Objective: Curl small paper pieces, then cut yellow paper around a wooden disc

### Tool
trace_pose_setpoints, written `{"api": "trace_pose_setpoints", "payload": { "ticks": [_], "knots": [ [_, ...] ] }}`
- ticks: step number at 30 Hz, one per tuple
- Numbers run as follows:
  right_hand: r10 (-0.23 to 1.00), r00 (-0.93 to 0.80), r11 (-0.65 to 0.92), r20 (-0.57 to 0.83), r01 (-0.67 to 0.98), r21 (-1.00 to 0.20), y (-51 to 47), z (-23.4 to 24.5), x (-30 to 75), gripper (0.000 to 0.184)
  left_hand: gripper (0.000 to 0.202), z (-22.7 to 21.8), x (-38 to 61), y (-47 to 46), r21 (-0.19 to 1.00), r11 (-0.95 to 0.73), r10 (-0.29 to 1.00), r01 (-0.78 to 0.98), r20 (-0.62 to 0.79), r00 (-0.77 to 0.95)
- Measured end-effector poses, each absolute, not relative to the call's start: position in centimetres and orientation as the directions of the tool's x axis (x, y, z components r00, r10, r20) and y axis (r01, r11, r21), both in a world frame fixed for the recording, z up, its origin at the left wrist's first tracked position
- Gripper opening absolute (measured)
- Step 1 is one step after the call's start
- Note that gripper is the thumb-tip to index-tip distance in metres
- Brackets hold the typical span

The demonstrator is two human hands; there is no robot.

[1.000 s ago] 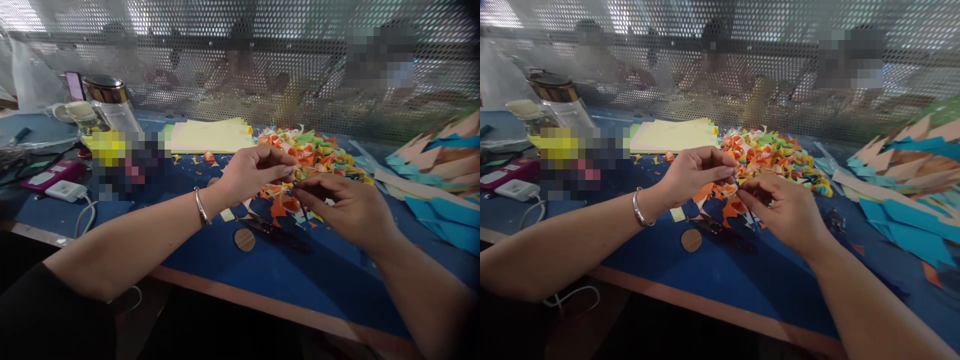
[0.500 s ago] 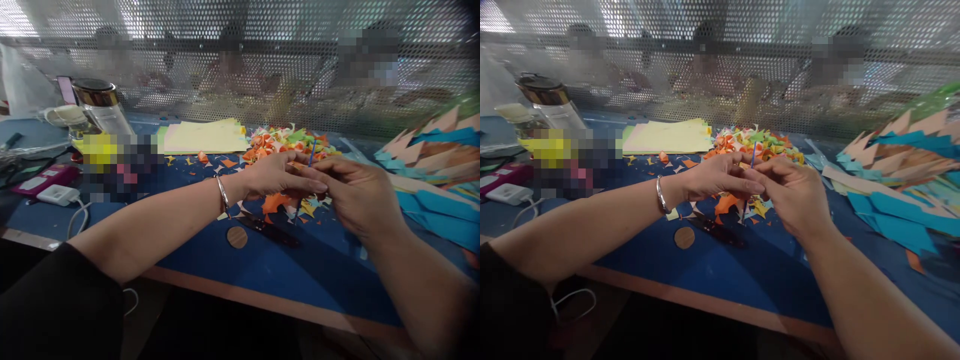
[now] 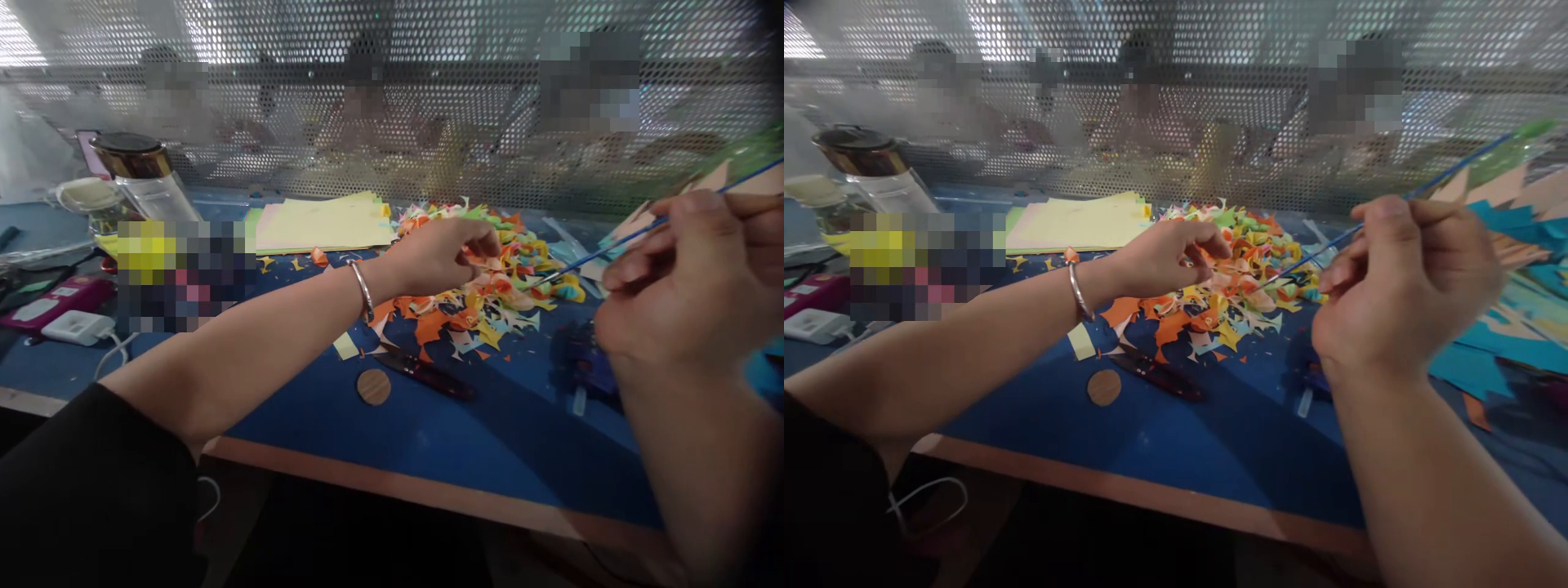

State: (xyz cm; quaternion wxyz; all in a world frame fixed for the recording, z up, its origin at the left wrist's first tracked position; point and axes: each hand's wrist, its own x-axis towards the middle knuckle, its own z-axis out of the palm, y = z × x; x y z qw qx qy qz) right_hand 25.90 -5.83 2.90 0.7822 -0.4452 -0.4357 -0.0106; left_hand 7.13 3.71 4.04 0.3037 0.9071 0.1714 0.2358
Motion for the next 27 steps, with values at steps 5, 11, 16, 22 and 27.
{"api": "trace_pose_setpoints", "payload": {
  "ticks": [5, 11, 16, 22, 27],
  "knots": [
    [0.381, 0.414, 0.589, 0.826, 0.580, -0.563, -6.8, 2.6, 24.6, 0.014, 0.023, 5.3, 5.5, 0.8, 0.506, -0.817, 0.423, 0.275, 0.202, 0.883],
    [0.735, 0.087, 0.438, 0.673, 0.696, -0.569, -9.0, 3.1, 23.1, 0.023, 0.025, 2.3, 5.3, -0.6, 0.545, -0.782, 0.282, 0.302, -0.122, 0.952],
    [0.837, -0.027, 0.403, 0.547, 0.706, -0.582, -8.7, 3.4, 23.4, 0.035, 0.036, 1.1, 6.4, 2.5, 0.407, -0.882, 0.286, 0.237, 0.062, 0.956],
    [0.919, -0.226, 0.371, 0.323, 0.775, -0.512, -7.7, 2.4, 23.8, 0.046, 0.038, 2.6, 5.5, 5.4, 0.623, -0.762, 0.391, 0.176, 0.227, 0.892],
    [0.942, -0.326, 0.323, 0.081, 0.818, -0.475, -7.1, 1.6, 23.8, 0.044, 0.042, 2.5, 4.0, 4.0, 0.847, -0.527, 0.412, 0.071, 0.182, 0.893]
  ]
}}
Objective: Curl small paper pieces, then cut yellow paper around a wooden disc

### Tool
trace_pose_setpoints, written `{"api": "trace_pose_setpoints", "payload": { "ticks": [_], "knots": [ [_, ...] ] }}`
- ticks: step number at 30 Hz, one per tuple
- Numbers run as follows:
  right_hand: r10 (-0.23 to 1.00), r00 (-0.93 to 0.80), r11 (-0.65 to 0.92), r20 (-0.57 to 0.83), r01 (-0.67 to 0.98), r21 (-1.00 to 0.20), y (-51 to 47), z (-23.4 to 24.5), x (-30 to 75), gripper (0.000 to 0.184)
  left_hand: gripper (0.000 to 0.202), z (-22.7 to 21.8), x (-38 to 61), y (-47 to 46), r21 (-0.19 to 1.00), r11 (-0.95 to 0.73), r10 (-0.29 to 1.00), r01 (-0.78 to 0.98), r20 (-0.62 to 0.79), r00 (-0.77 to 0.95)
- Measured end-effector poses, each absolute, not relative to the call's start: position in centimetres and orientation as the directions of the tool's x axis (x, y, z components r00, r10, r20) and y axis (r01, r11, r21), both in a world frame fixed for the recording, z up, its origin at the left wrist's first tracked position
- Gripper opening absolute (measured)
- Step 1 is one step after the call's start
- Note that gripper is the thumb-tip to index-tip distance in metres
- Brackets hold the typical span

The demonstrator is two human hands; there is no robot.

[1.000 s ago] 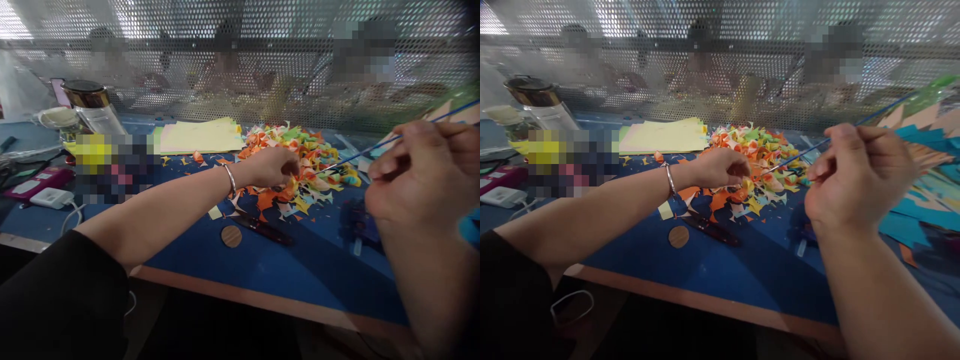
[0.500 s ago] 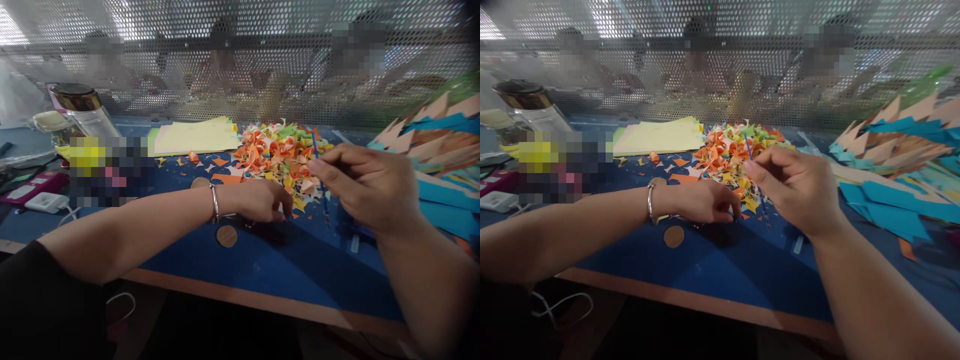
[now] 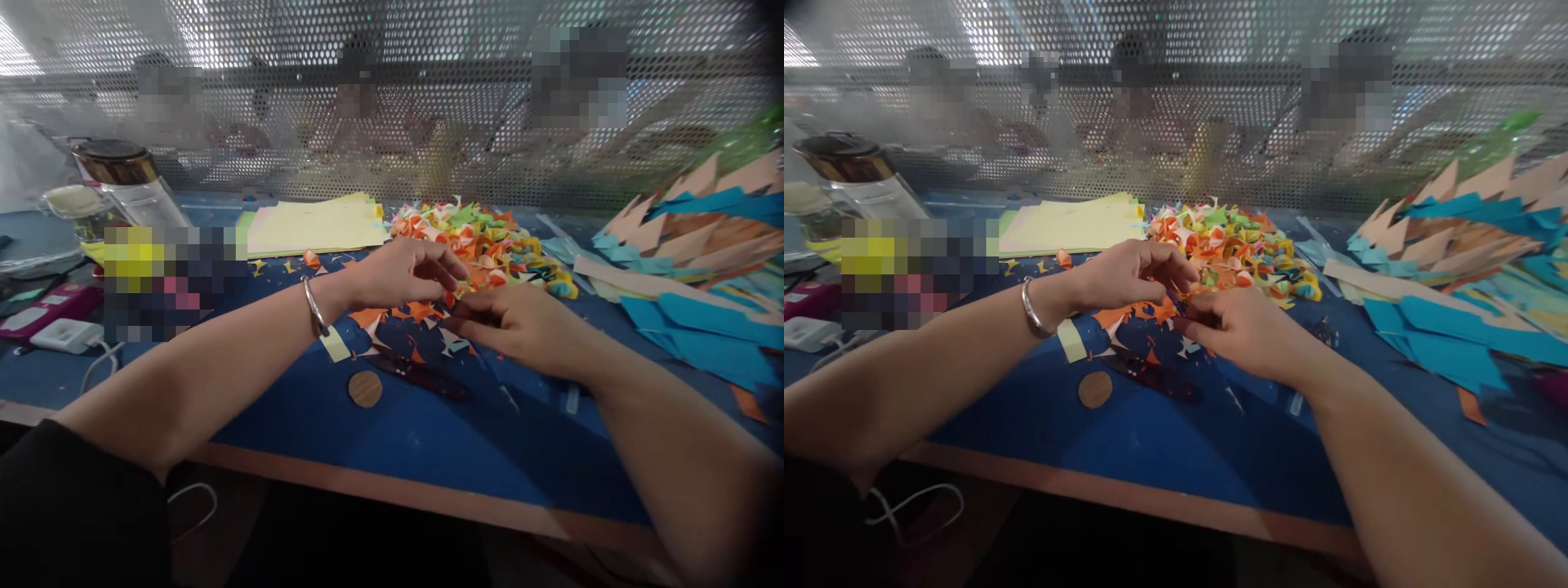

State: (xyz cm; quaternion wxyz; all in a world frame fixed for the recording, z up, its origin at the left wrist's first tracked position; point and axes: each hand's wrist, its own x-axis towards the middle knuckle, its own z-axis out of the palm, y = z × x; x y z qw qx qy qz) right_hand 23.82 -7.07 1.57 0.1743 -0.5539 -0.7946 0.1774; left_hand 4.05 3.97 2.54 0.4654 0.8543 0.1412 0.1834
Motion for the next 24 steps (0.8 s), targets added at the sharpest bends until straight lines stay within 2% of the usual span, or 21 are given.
{"api": "trace_pose_setpoints", "payload": {
  "ticks": [3, 6, 9, 13, 16, 22, 24],
  "knots": [
    [0.927, -0.372, 0.312, -0.046, 0.833, -0.456, -6.9, 1.1, 23.9, 0.043, 0.038, 2.7, 3.1, 2.7, 0.785, -0.602, 0.441, 0.149, 0.171, 0.881],
    [0.914, -0.395, 0.324, -0.095, 0.850, -0.416, -6.7, 0.6, 23.8, 0.042, 0.033, 2.9, 1.7, 2.5, 0.597, -0.727, 0.553, 0.340, 0.216, 0.805],
    [0.910, -0.400, 0.327, -0.113, 0.857, -0.398, -6.7, 0.4, 23.7, 0.042, 0.024, 2.6, 0.0, 3.8, 0.446, -0.751, 0.625, 0.487, 0.242, 0.742],
    [0.913, -0.396, 0.330, -0.103, 0.861, -0.386, -6.6, 0.3, 23.5, 0.043, 0.030, 1.5, -1.6, 6.1, 0.440, -0.698, 0.661, 0.564, 0.096, 0.744],
    [0.917, -0.390, 0.331, -0.086, 0.863, -0.382, -6.6, 0.3, 23.5, 0.043, 0.034, 1.0, -2.1, 6.9, 0.493, -0.675, 0.649, 0.549, 0.040, 0.760],
    [0.916, -0.396, 0.336, -0.065, 0.845, -0.416, -6.6, 0.2, 23.6, 0.045, 0.027, 1.1, -1.9, 6.6, 0.496, -0.676, 0.634, 0.545, 0.015, 0.773],
    [0.915, -0.401, 0.346, -0.056, 0.846, -0.406, -6.5, 0.2, 23.6, 0.044, 0.020, 1.2, -2.0, 6.5, 0.567, -0.633, 0.656, 0.527, 0.032, 0.754]
  ]
}}
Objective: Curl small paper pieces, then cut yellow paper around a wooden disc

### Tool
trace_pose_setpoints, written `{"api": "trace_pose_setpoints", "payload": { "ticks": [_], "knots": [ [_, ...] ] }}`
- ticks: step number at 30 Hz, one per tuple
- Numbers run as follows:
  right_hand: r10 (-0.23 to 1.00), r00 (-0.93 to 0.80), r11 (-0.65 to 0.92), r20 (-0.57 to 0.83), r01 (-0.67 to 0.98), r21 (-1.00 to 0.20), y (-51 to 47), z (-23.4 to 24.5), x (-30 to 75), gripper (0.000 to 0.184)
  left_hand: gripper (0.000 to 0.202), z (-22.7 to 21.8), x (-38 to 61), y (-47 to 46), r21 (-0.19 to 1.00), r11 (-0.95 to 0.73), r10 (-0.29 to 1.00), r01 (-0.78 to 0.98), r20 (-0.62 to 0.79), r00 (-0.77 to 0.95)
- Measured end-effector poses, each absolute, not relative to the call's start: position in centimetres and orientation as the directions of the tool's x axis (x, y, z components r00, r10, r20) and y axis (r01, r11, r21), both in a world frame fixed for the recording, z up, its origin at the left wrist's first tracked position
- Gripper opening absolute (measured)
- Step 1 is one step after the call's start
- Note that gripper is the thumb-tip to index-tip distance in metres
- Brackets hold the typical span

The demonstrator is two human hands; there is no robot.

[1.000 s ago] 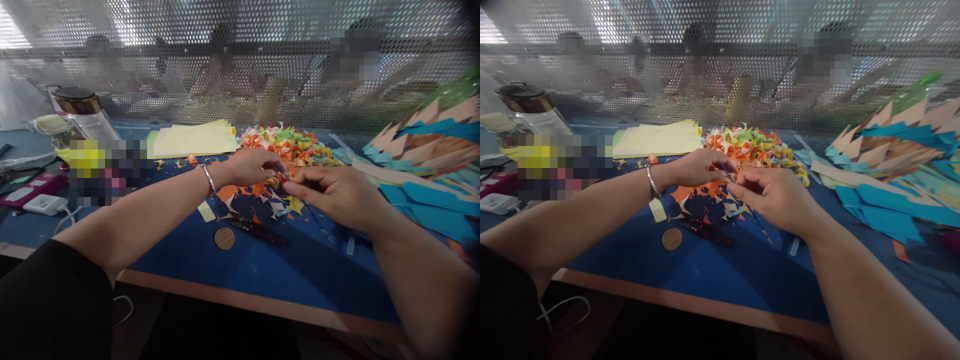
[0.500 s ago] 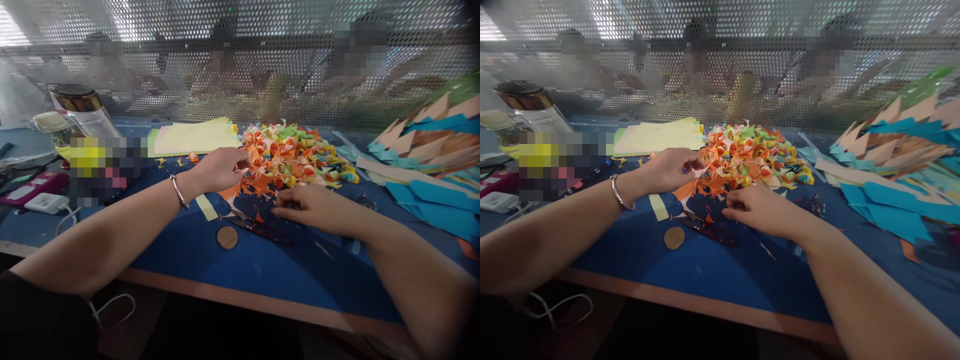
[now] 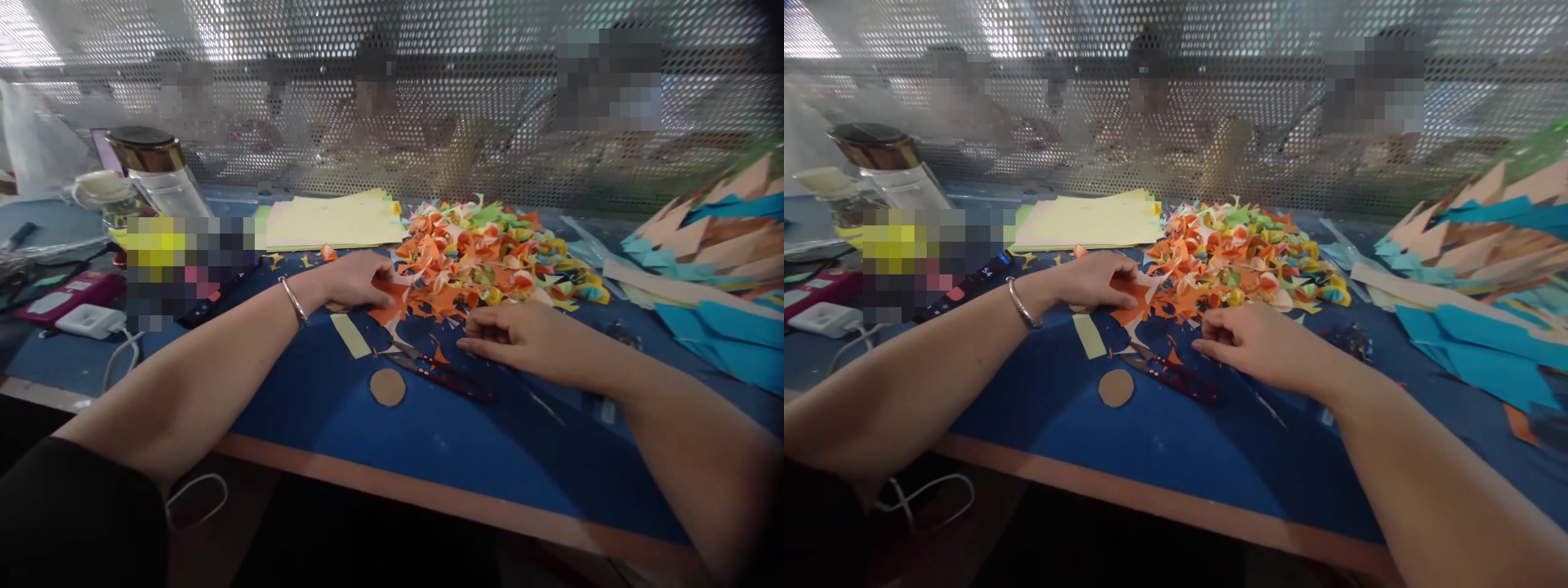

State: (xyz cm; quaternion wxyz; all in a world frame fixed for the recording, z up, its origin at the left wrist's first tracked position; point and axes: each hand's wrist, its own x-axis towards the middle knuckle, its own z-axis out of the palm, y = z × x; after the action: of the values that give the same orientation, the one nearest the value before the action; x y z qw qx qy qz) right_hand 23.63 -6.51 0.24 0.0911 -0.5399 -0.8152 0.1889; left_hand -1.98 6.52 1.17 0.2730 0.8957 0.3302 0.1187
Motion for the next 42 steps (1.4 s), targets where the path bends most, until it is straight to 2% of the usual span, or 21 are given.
{"api": "trace_pose_setpoints", "payload": {
  "ticks": [3, 5, 8, 11, 16, 19, 24, 28, 32, 35, 39, 42],
  "knots": [
    [0.911, -0.411, 0.364, -0.040, 0.844, -0.394, -6.4, 0.2, 23.7, 0.041, 0.008, 1.5, -2.2, 6.3, 0.708, -0.538, 0.711, 0.457, 0.090, 0.698],
    [0.914, -0.403, 0.359, -0.035, 0.848, -0.389, -6.4, 0.2, 23.6, 0.040, 0.006, 1.8, -2.2, 5.9, 0.777, -0.473, 0.753, 0.416, 0.111, 0.649],
    [0.931, -0.365, 0.334, -0.007, 0.859, -0.387, -6.6, 0.2, 23.5, 0.037, 0.005, 2.3, -2.1, 4.9, 0.896, -0.298, 0.803, 0.330, 0.049, 0.593],
    [0.942, -0.318, 0.334, 0.106, 0.855, -0.398, -6.8, 0.3, 23.3, 0.039, 0.009, 2.3, -1.5, 4.0, 0.958, -0.164, 0.815, 0.235, -0.002, 0.579],
    [0.911, -0.266, 0.389, 0.314, 0.806, -0.446, -7.5, 0.5, 21.9, 0.032, 0.012, 1.4, -0.6, 3.5, 0.982, -0.085, 0.808, 0.171, -0.033, 0.588],
    [0.858, -0.350, 0.495, 0.375, 0.756, -0.427, -8.2, 0.5, 20.3, 0.023, 0.014, 0.9, -0.1, 3.6, 0.984, -0.043, 0.803, 0.172, -0.068, 0.592],
    [0.779, -0.530, 0.627, 0.336, 0.668, -0.401, -9.6, 0.1, 18.0, 0.021, 0.016, 0.7, 0.5, 3.4, 0.987, 0.102, 0.806, 0.120, -0.153, 0.572],
    [0.685, -0.650, 0.729, 0.330, 0.611, -0.310, -10.2, -0.5, 16.9, 0.029, 0.018, 0.9, 0.8, 3.2, 0.978, 0.208, 0.781, 0.028, -0.183, 0.597],
    [0.640, -0.704, 0.767, 0.308, 0.606, -0.211, -10.3, -0.9, 16.1, 0.028, 0.012, 1.1, 0.9, 3.1, 0.942, 0.328, 0.764, -0.072, -0.219, 0.607],
    [0.632, -0.710, 0.773, 0.310, 0.606, -0.187, -10.3, -1.0, 15.8, 0.026, 0.015, 1.2, 1.0, 2.9, 0.913, 0.391, 0.736, -0.120, -0.232, 0.635],
    [0.617, -0.716, 0.785, 0.327, 0.591, -0.185, -10.4, -0.8, 15.7, 0.028, 0.019, 1.1, 1.1, 2.9, 0.911, 0.396, 0.720, -0.113, -0.232, 0.654],
    [0.599, -0.723, 0.799, 0.345, 0.568, -0.197, -10.5, -0.6, 15.7, 0.029, 0.014, 1.0, 1.0, 3.3, 0.948, 0.306, 0.768, -0.091, -0.190, 0.611]
  ]
}}
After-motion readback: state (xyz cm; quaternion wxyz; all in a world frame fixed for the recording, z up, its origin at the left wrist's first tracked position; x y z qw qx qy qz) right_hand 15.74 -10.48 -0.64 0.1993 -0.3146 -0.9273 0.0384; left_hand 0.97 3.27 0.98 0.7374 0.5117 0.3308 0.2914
